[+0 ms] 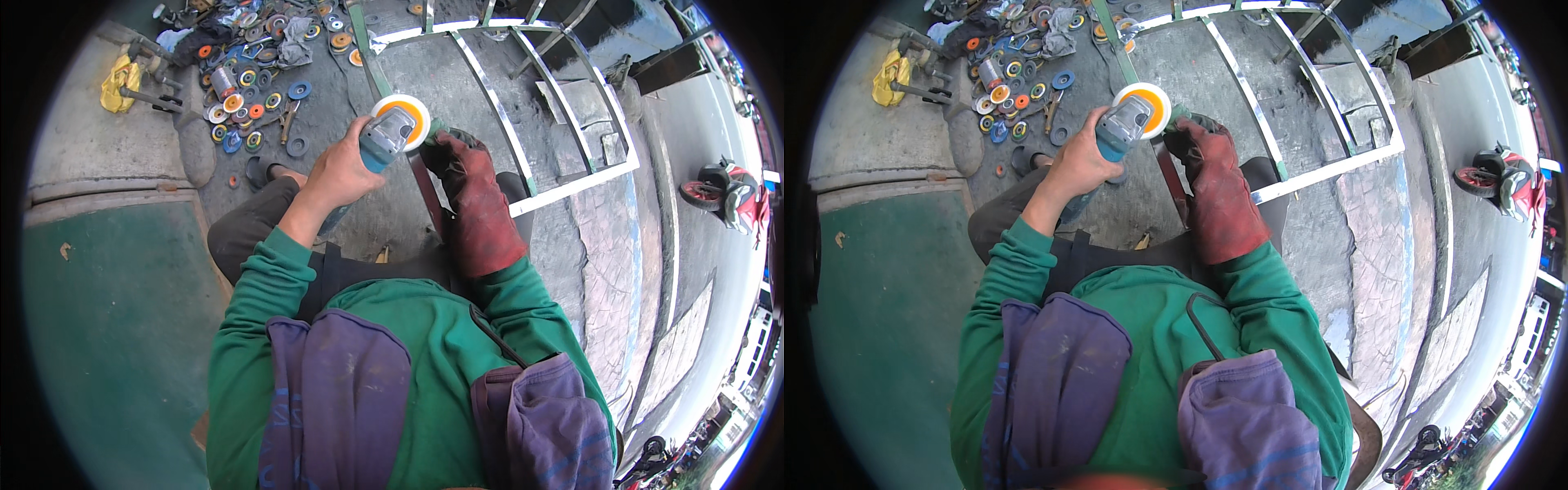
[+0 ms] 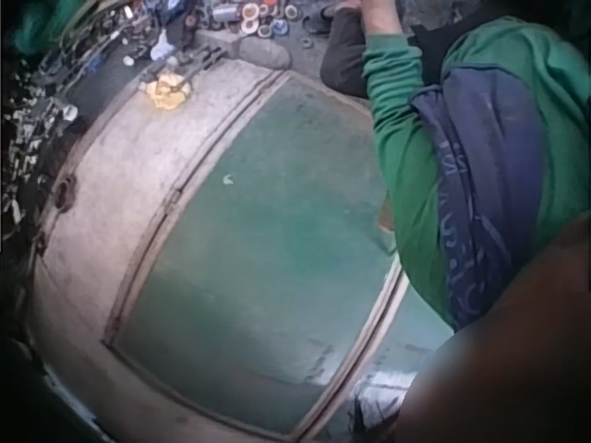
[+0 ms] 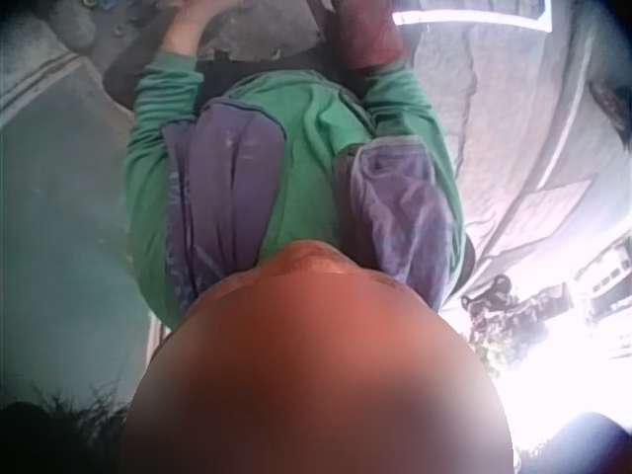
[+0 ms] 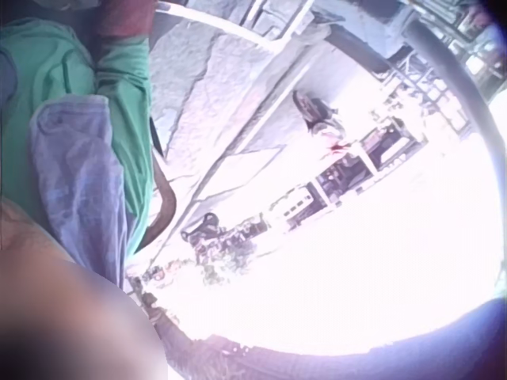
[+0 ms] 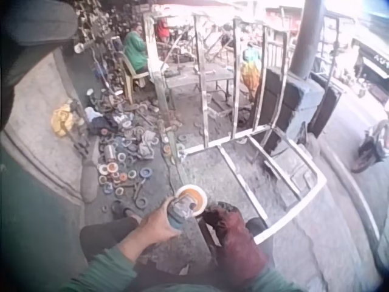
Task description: The person uses an angle grinder with a polishing pad to smooth and polish a metal frame. They swap the grinding disc for a polishing pad and continue polishing different sections of the frame while seated.
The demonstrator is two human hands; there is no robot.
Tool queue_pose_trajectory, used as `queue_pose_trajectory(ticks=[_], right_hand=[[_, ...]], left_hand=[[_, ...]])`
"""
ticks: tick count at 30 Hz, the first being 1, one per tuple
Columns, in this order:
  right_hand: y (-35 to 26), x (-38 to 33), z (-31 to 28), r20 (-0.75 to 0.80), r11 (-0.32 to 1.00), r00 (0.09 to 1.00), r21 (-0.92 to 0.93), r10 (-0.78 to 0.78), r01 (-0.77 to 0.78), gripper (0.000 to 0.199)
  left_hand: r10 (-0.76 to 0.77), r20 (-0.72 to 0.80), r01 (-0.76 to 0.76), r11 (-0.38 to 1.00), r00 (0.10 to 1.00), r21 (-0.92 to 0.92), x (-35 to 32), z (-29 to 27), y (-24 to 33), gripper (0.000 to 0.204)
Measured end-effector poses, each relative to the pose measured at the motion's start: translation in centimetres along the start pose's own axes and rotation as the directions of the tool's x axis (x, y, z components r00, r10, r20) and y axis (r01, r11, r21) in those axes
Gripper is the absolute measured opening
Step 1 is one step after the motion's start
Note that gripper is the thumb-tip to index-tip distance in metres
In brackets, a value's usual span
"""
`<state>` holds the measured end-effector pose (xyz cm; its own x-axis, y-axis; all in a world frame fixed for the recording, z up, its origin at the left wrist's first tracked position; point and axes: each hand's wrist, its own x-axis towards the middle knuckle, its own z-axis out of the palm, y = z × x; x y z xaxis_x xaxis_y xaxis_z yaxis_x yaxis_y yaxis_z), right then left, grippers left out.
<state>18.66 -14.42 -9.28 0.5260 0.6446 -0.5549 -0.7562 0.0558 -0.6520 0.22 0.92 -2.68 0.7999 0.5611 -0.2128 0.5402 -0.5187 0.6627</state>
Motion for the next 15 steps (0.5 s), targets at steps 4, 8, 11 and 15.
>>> queue_pose_trajectory(ticks=[4,8,11,15], right_hand=[[-0.3,0.2,-1.0,-0.061,0.991,0.997,0.128,0.045,-0.037,0.029],[-2.0,-0.2,-2.4,-0.113,0.971,0.975,0.126,-0.191,0.205,0.027],[-3.4,-0.3,-3.3,-0.197,0.966,0.948,0.019,-0.251,0.259,0.027],[-5.4,-0.5,-4.9,-0.234,0.956,0.933,0.038,-0.273,0.290,0.032]], left_hand=[[-0.045,-0.019,0.047,0.995,0.999,0.083,0.5,-0.6,-0.4,0.099],[-0.052,-0.039,0.054,0.996,0.998,0.064,1.2,-1.7,-1.0,0.098],[-0.118,0.095,0.108,0.989,0.989,0.097,1.1,-2.1,-0.5,0.097],[-0.112,0.326,0.046,0.978,0.939,0.203,-0.1,-1.9,1.5,0.096]])
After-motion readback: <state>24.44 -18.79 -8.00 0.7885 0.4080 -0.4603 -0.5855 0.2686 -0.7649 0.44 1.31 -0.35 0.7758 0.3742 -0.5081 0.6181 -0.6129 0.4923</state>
